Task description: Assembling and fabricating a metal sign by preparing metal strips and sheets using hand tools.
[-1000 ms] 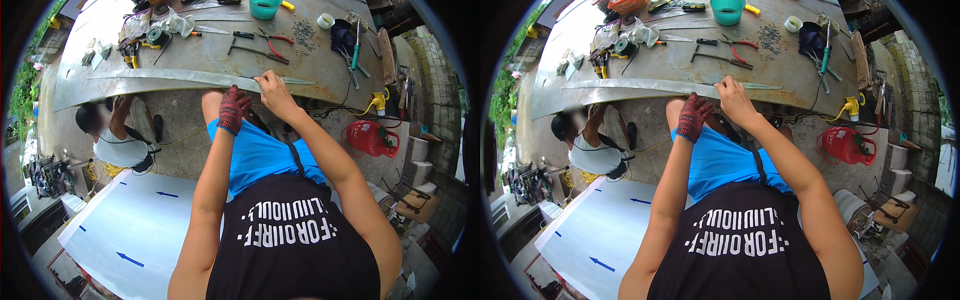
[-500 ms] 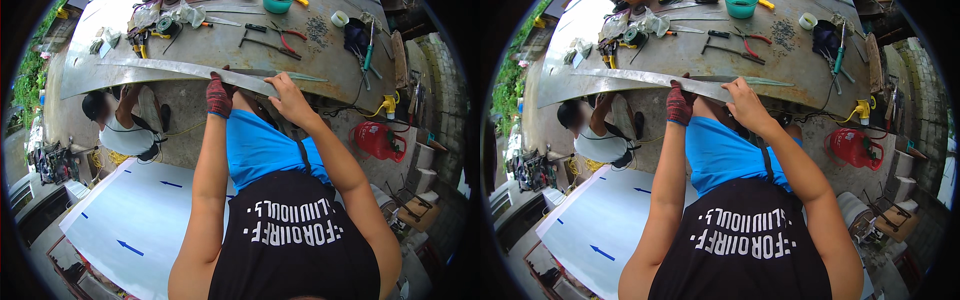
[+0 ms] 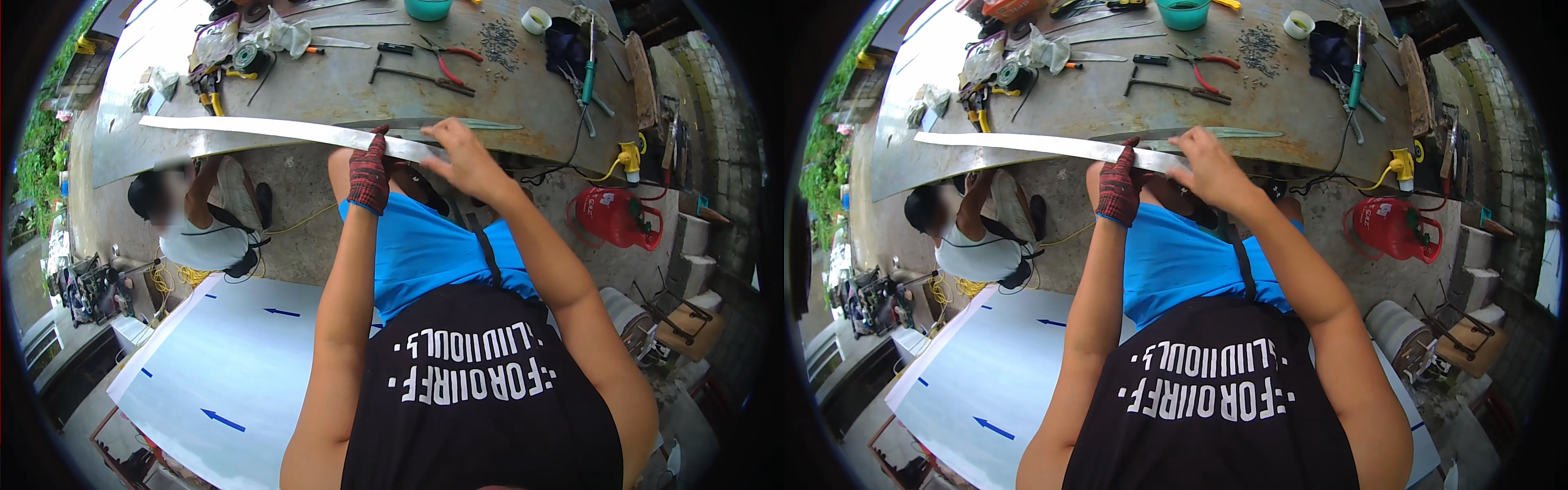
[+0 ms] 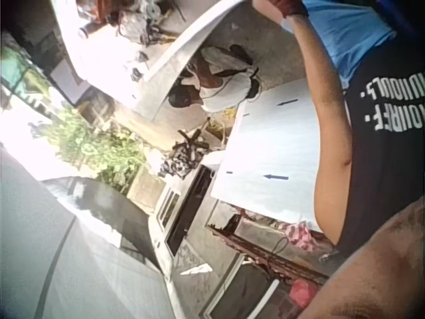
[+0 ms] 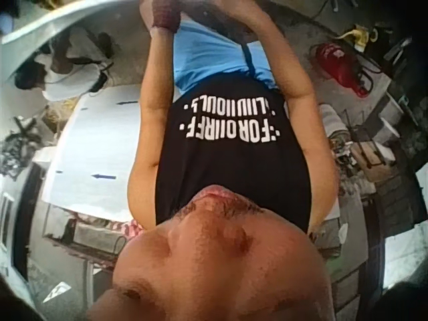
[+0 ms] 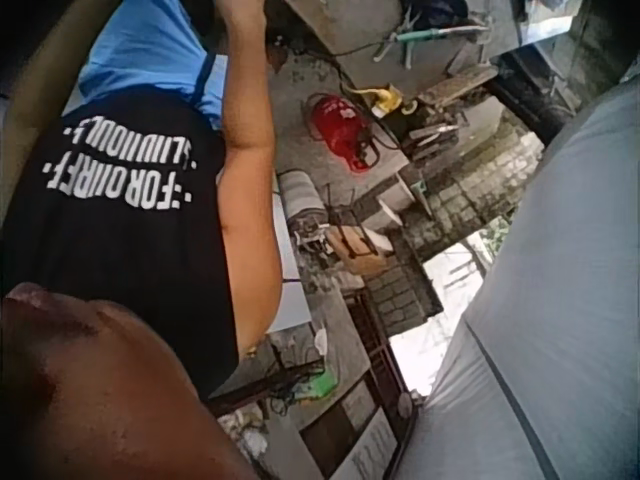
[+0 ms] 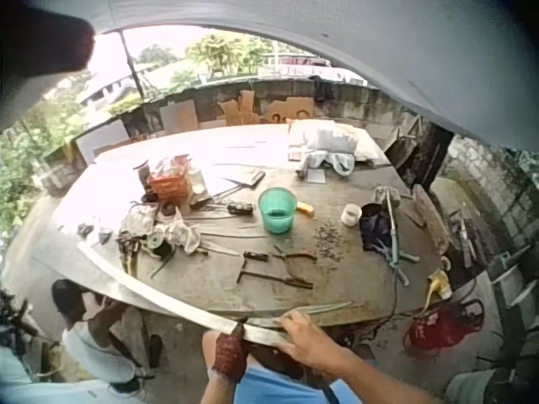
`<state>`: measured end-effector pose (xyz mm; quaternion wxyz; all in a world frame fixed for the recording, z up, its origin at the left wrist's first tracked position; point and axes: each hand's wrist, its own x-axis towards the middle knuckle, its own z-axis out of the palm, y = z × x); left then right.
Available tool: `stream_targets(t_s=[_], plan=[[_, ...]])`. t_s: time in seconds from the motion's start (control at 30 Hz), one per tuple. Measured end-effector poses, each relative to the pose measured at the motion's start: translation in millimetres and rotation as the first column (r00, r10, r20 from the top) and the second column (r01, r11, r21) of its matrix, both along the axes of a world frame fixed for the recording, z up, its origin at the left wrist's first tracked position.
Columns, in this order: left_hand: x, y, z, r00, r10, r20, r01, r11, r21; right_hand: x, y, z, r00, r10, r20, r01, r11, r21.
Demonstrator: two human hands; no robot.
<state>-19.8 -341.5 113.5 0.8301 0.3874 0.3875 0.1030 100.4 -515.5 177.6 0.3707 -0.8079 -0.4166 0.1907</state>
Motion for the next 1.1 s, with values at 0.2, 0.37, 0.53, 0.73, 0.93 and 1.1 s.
stream_targets(t_s=[0.2, 0.37, 0.53, 0.73, 0.93, 1.1], plan=[[18, 0, -11, 0.989, 0.023, -0.148, 0.001, 0.987, 0.160, 87, -37, -28, 0.928, -0.208, 0.310, 0.252, 0.962, -0.108], [34, -6, -17, 0.989, 0.130, -0.072, -0.121, 0.986, 0.118, 99, -68, -61, 0.964, -0.126, 0.233, 0.163, 0.976, -0.147], [45, -12, -19, 0.963, 0.219, -0.158, -0.202, 0.972, 0.118, 102, -78, -77, 0.973, -0.159, 0.165, 0.181, 0.976, -0.125], [59, -16, -18, 0.930, 0.267, -0.251, -0.231, 0.959, 0.163, 98, -85, -81, 0.964, -0.147, 0.222, 0.159, 0.987, -0.035], [71, -16, -25, 0.882, 0.353, -0.312, -0.318, 0.935, 0.157, 95, -87, -80, 0.959, -0.140, 0.245, 0.150, 0.988, -0.021], [75, -11, -30, 0.881, 0.328, -0.341, -0.317, 0.944, 0.090, 95, -89, -78, 0.961, -0.145, 0.234, 0.156, 0.987, -0.029]])
